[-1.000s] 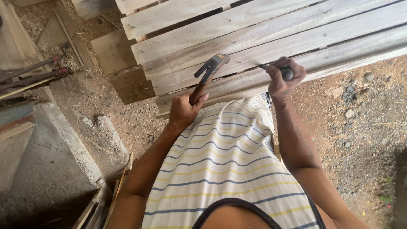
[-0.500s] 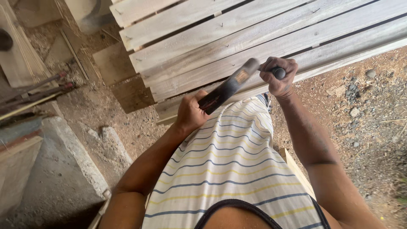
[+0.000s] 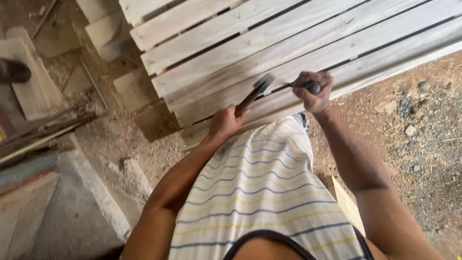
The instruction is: The person uses a hammer and a chisel to drive nails into a wooden pallet structure. They repeatedly strike the chisel to secure the slats and later reposition a wooden block underneath the pallet.
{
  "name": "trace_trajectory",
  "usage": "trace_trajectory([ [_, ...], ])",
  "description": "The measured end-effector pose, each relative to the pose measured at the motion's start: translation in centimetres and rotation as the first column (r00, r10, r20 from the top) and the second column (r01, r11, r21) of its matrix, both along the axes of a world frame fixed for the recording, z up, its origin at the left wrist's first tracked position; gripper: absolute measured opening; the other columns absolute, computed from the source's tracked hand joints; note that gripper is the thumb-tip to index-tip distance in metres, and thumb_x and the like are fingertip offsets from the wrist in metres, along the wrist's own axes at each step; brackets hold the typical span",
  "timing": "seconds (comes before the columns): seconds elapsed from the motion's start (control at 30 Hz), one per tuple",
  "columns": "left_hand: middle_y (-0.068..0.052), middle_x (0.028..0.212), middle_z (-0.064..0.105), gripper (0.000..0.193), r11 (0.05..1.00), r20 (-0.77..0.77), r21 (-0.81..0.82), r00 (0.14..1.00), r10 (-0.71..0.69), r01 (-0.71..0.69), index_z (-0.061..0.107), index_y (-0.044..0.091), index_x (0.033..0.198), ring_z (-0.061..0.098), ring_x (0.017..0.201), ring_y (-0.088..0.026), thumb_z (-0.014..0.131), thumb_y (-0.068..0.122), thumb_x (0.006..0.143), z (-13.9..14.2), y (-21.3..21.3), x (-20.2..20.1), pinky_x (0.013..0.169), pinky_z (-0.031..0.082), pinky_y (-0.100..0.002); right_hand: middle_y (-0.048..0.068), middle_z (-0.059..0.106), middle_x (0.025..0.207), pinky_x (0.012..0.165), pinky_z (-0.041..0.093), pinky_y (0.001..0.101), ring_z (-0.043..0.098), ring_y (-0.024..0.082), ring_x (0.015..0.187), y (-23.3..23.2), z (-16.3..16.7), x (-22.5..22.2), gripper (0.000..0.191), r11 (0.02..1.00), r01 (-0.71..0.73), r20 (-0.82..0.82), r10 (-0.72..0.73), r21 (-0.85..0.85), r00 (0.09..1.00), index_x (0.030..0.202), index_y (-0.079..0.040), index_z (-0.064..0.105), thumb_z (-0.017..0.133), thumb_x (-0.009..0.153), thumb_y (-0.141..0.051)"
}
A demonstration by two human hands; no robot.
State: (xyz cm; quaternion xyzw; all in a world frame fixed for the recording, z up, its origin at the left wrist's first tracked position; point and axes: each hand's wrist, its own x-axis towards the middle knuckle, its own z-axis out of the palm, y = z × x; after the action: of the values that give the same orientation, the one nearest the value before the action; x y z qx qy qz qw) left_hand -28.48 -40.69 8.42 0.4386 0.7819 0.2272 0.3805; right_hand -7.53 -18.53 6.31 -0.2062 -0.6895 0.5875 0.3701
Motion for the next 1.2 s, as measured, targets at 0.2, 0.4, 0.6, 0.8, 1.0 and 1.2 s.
trace_trajectory([
  [0.2,-0.016,0.072,0.067,0.033,0.849,0.252,0.516,0.967,-0.02,-0.117,0.068,0.001,0.094,0.067,0.062,-0.029,0.071,0.034,0.1,0.4,-0.4,-0.3,0.059,0.053,-0.039,0.005,0.06,0.061,0.041,0.041,0.0271,0.052,0.012,0.048,-0.1,-1.4,0.3,0.02,0.999,0.019,0.04,-0.018,-0.044,0.999,0.069,-0.006,0.062,0.071,0.084,-0.017],
  [0.4,-0.014,0.064,0.068,0.039,0.998,0.015,-0.003,0.998,0.065,-0.065,0.071,0.001,0.087,0.067,0.055,-0.025,0.078,0.038,0.096,0.1,0.1,0.1,0.051,0.05,-0.039,0.005,0.061,0.063,0.044,0.04,0.0274,0.053,0.011,0.05,-0.5,0.5,-0.4,0.02,0.997,0.017,0.043,-0.014,-0.073,0.999,0.067,-0.005,0.06,0.069,0.083,-0.014],
  [0.6,-0.017,0.07,0.068,0.047,0.923,0.377,0.345,0.926,0.028,-0.169,0.068,-0.002,0.09,0.064,0.055,-0.03,0.073,0.044,0.098,-1.6,-0.6,1.6,0.051,0.052,-0.042,0.006,0.061,0.066,0.049,0.043,0.0303,0.055,0.013,0.054,-0.9,0.2,-0.1,0.019,0.996,0.09,0.088,-0.088,-0.016,0.992,0.068,-0.003,0.056,0.069,0.082,-0.006],
  [0.8,-0.018,0.067,0.071,0.047,0.994,-0.133,0.113,0.991,0.013,0.002,0.073,0.002,0.087,0.068,0.054,-0.031,0.071,0.049,0.093,-4.4,-0.3,1.3,0.051,0.053,-0.042,0.012,0.064,0.07,0.052,0.054,0.0331,0.06,0.018,0.056,-1.8,-1.3,1.6,0.011,0.942,0.334,-0.136,-0.334,-0.018,0.933,0.077,-0.002,0.061,0.06,0.084,0.007],
  [1.0,-0.012,0.065,0.07,0.047,0.988,-0.237,-0.14,0.966,-0.101,0.069,0.073,0.007,0.083,0.065,0.053,-0.029,0.073,0.052,0.095,-5.3,-0.2,-3.5,0.049,0.053,-0.044,0.013,0.064,0.07,0.048,0.059,0.0338,0.066,0.019,0.057,-3.6,1.2,1.8,0.01,0.901,0.411,-0.273,-0.434,-0.139,0.859,0.087,0.0,0.057,0.056,0.085,0.009],
  [1.2,0.0,0.057,0.063,0.034,0.96,0.068,0.176,0.976,0.209,-0.218,0.069,0.006,0.083,0.06,0.045,-0.013,0.068,0.037,0.096,-2.4,-12.7,-11.9,0.042,0.05,-0.032,0.008,0.055,0.061,0.042,0.055,0.0347,0.056,0.016,0.048,-12.6,2.8,-6.2,0.019,0.831,0.466,-0.337,-0.551,-0.303,0.763,0.072,-0.006,0.053,0.053,0.084,0.009],
])
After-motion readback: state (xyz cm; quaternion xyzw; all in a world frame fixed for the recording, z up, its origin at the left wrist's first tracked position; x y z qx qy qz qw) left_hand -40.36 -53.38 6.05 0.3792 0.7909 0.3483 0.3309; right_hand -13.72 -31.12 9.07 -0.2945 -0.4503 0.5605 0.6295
